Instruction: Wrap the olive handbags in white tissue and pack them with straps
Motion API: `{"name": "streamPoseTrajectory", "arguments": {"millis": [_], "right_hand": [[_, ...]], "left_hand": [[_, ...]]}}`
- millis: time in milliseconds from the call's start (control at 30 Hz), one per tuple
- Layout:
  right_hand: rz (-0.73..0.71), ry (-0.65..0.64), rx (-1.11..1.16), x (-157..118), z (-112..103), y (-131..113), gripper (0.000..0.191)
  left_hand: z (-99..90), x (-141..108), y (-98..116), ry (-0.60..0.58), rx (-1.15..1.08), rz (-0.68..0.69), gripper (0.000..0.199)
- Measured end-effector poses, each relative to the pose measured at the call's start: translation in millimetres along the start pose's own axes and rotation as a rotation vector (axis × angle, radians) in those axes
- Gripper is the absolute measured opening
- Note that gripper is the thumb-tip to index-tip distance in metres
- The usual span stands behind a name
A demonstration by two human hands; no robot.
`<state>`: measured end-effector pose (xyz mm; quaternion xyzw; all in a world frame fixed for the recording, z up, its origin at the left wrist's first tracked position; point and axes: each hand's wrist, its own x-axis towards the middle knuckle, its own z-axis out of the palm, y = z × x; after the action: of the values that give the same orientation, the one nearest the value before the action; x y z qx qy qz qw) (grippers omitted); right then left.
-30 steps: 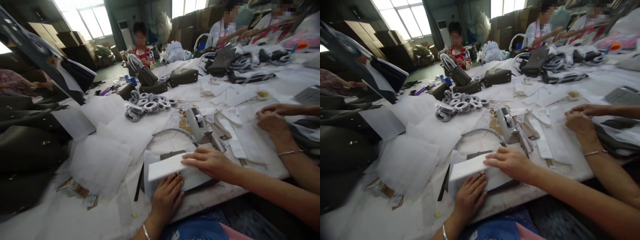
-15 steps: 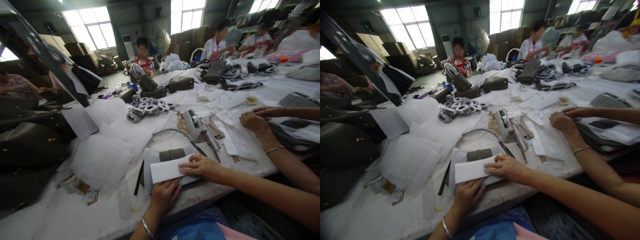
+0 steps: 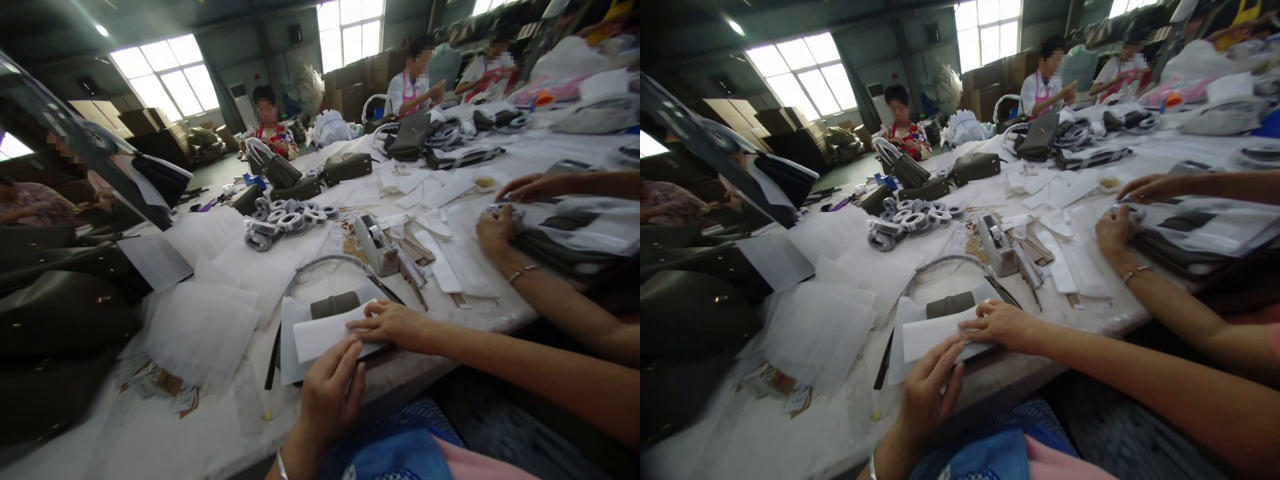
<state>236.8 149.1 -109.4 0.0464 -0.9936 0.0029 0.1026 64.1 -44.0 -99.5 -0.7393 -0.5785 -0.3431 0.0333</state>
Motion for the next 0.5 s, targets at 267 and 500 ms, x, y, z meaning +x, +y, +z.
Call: {"name": "streamPoseTrajectory", "arguments": {"millis": [267,500], "right_hand": [[0.069,0.077,0.209,-9.8,-5.3,3.2,0.04],[0.992,0.465,0.563,-152.9,16.1,-49.0,0.03]], "left_hand": [[50.6,-17.2,-29.4,-0.185,0.339,-0.042,0.067],[54.9,-21.6,-31.0,-0.167,0.349,-0.041,0.069]]}}
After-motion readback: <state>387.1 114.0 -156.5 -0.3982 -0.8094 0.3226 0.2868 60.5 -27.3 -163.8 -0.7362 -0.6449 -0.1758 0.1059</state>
